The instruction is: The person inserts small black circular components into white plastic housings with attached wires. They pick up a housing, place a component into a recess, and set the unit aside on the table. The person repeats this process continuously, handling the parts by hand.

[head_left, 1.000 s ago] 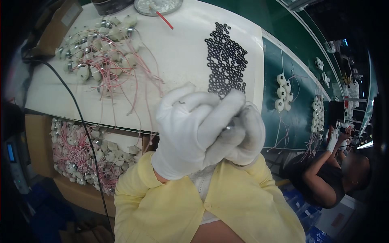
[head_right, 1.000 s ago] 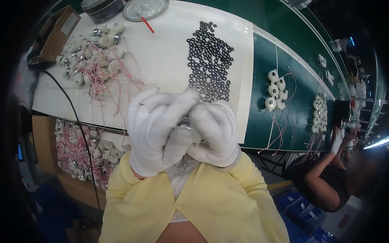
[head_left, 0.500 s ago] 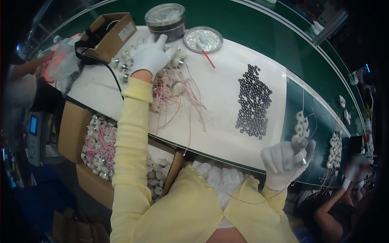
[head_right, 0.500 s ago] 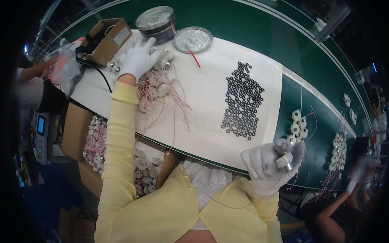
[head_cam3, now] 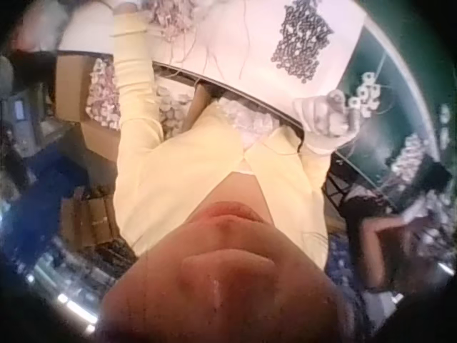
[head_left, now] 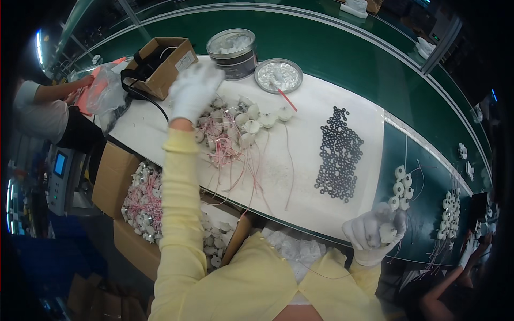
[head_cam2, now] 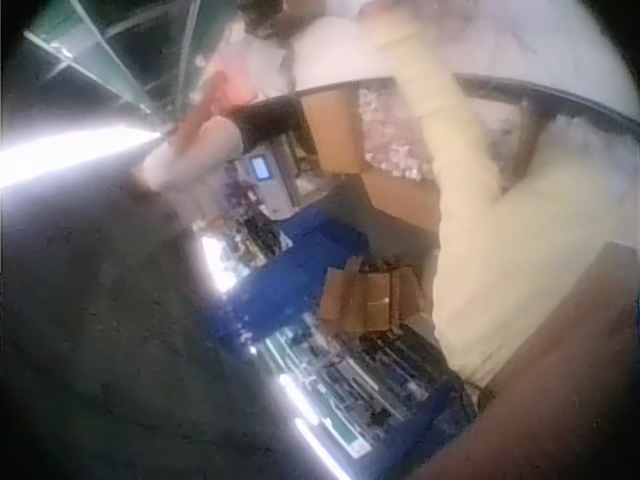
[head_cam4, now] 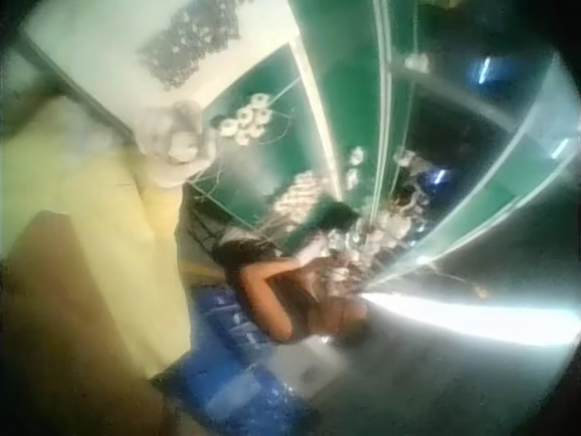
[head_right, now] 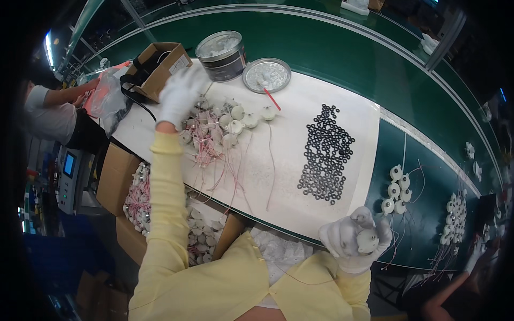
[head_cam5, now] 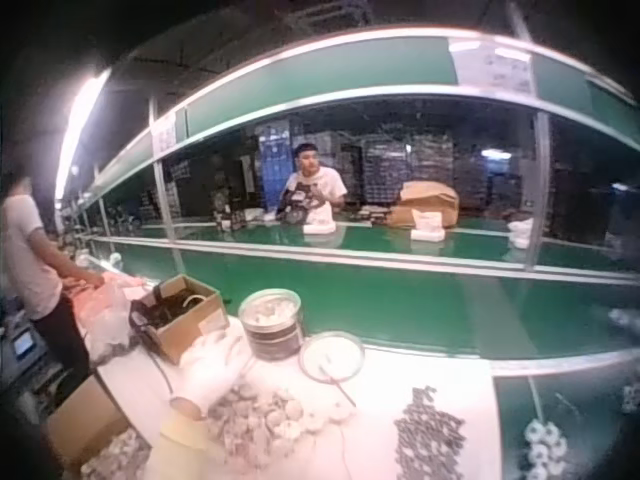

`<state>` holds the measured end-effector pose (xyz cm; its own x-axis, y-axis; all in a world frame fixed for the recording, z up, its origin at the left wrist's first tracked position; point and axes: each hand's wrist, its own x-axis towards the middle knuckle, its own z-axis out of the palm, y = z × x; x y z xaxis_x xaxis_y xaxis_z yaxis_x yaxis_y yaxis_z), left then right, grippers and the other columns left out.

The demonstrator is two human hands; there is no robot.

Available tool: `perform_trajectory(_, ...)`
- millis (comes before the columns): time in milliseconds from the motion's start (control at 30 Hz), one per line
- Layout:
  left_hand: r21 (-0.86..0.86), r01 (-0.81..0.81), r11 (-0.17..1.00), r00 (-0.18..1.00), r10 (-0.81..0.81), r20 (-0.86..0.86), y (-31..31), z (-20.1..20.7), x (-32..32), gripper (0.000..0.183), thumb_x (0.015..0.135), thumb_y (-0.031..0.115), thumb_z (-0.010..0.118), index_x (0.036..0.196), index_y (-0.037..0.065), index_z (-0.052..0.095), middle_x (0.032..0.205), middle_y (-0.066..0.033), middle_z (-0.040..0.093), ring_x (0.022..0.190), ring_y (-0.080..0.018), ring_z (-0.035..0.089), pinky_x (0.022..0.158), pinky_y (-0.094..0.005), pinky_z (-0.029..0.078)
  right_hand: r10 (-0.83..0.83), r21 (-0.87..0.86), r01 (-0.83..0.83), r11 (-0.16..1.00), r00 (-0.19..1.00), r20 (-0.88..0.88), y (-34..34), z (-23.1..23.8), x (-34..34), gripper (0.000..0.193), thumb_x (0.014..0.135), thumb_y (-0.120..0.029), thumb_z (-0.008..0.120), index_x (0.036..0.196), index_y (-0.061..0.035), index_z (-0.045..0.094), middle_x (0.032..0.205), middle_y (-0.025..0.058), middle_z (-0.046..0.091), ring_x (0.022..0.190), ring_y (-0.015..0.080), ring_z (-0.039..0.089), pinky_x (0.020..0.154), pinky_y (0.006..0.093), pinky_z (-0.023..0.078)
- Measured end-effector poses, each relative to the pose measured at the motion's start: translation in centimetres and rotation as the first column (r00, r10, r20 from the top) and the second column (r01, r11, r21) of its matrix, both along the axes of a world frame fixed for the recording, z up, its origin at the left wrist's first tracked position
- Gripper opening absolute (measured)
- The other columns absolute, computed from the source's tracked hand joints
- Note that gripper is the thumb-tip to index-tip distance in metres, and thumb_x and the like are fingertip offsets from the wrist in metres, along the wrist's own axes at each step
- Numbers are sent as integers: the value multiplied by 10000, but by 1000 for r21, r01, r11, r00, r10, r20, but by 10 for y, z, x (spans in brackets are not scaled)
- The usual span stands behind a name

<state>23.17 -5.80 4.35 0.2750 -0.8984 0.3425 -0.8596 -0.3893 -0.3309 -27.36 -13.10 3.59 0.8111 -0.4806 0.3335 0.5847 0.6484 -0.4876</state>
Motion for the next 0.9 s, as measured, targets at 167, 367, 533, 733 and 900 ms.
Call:
perform_trajectory(167,67,-233,970,849,237,-472,42,-65,120,688,1032,633,408,1563,210,524,1594,-153,522,1463,-351,494,1180,-474,415,61,135,-52,989,996,-63,0,-9,-18,788,1057,-755,317,1247,-67,652,520,25,521,432,155,418,536,317,362)
perform_trajectory(367,-31,-189,981,597,90,-797,26,-8,11,690,1046,620,439,1511,128,578,1503,-206,600,1377,-374,577,1155,-408,437,-35,121,100,988,891,-452,-1,-19,-40,766,1067,-727,378,963,-18,650,490,24,494,344,119,331,451,275,299)
perform_trajectory(533,-4,-150,989,733,108,-672,30,36,-43,568,1047,536,524,1427,132,650,1253,-163,714,1155,-337,682,999,-428,524,-239,-173,168,970,777,-582,-11,-11,-36,749,1077,-691,415,984,11,659,527,30,497,395,109,366,436,252,323)
perform_trajectory(733,49,115,992,908,-85,-410,-36,44,-126,399,1002,413,537,1295,185,684,1102,-86,771,1092,-336,702,983,-524,485,-274,-198,189,962,617,-738,-6,1,-22,734,1092,-648,435,1123,41,687,629,48,557,502,95,437,476,248,355)
perform_trajectory(900,94,147,985,934,-106,-342,-45,0,-175,343,1007,357,577,1238,128,683,1018,-134,761,1025,-350,707,996,-545,475,-268,-244,112,963,476,-838,2,11,-19,748,1067,-662,481,1155,45,706,712,32,583,565,90,481,515,228,361)
